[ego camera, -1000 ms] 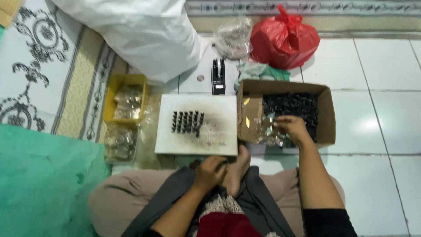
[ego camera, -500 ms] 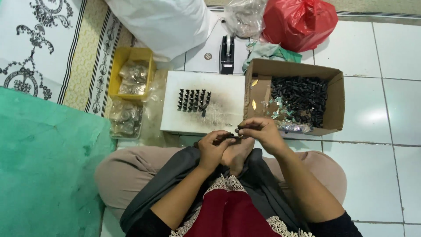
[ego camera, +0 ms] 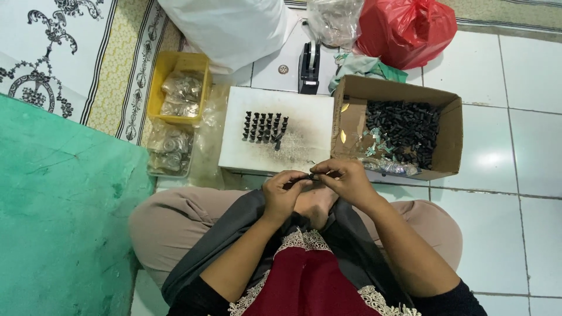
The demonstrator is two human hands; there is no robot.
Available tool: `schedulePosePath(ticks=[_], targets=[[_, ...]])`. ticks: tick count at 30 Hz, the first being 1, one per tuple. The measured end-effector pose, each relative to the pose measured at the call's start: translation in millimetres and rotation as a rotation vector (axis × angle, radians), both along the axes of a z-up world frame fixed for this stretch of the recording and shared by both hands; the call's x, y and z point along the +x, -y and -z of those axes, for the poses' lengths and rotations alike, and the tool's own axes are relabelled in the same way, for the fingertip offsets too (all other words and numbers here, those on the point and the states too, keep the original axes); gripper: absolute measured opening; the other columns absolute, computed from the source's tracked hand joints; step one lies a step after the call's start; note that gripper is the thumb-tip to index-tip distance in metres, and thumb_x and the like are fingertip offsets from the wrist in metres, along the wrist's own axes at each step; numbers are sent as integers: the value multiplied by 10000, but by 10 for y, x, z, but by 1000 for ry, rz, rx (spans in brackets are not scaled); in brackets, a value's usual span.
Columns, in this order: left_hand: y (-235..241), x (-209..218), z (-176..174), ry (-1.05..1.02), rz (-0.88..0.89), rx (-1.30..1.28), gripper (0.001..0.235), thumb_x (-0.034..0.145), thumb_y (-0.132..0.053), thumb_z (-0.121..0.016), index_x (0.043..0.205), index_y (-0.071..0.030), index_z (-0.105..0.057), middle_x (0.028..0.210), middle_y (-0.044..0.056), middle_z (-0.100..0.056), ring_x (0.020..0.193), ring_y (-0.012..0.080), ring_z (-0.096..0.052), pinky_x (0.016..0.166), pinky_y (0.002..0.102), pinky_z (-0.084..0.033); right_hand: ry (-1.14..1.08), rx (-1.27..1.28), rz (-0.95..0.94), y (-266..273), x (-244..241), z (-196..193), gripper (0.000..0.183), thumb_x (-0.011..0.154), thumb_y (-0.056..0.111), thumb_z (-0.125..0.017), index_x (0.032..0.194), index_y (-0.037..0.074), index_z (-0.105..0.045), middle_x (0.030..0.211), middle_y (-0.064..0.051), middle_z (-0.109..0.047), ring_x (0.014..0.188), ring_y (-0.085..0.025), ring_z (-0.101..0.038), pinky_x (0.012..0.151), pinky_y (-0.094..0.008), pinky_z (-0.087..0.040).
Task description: The person sits on the floor and assembles small black plastic components by hand, picking parts from a cardboard box and arranging them on a white board. After assembling a batch, the person places the components into a clear plastic bag and sets it aside.
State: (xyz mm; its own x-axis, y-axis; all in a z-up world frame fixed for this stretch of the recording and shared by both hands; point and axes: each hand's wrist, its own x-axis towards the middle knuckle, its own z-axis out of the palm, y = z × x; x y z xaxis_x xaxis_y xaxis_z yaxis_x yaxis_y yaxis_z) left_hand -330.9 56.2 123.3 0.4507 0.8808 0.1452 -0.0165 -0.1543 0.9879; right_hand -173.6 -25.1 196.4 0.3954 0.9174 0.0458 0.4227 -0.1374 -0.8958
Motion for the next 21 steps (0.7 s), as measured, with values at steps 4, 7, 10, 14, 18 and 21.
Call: schedulePosePath(ticks=[4, 7, 10, 14, 18, 21], targets=[[-54, -43, -23, -23, 0, 12, 153, 730, -20, -906, 843, -53, -809, 770, 119, -781, 683, 226, -747, 539, 290, -610, 2, -86, -33, -90, 35, -23, 199, 778, -77, -771, 937, 32, -821, 806, -170, -796, 773, -306, -769, 640, -382, -661], [-87, -78, 2, -34, 9, 3, 140, 731, -29, -901, 833, -63, -813, 782, 118, -784, 698, 231, -752, 545, 308, -615, -14, -146, -68, -139, 24, 2, 190, 772, -56, -771, 922, 48, -824, 816, -174, -796, 779, -273, -759, 630, -370, -651], [-103, -107, -27, -88, 41, -77, 134, 734, 2, -880, 843, -31, -809, 771, 154, -771, 693, 254, -747, 535, 283, -597, -2, -202, -125, -175, -29, -16, 180, 751, -36, -781, 911, 40, -814, 833, -197, -789, 773, -317, -763, 651, -403, -655], [-33, -167, -157, -115, 103, -118, 129, 744, 17, -859, 857, -22, -809, 770, 184, -763, 693, 271, -747, 543, 318, -594, -16, -292, -132, -88, -118, -18, 181, 759, -36, -763, 917, 28, -824, 825, -199, -792, 768, -345, -770, 661, -430, -638], [88, -187, -163, -119, 149, -204, 130, 751, 28, -838, 873, -6, -810, 758, 197, -765, 683, 209, -751, 537, 296, -588, -242, -367, -84, 88, -59, 52, 175, 761, -21, -778, 926, 8, -827, 797, -190, -803, 683, -257, -764, 687, -410, -637], [229, -209, -97, -146, 162, -291, 160, 753, 26, -845, 905, -18, -818, 788, 192, -781, 726, 228, -767, 573, 289, -610, -403, -368, -23, 239, -27, 183, 223, 727, -49, -828, 950, -47, -816, 822, -239, -791, 731, -267, -771, 682, -389, -638]])
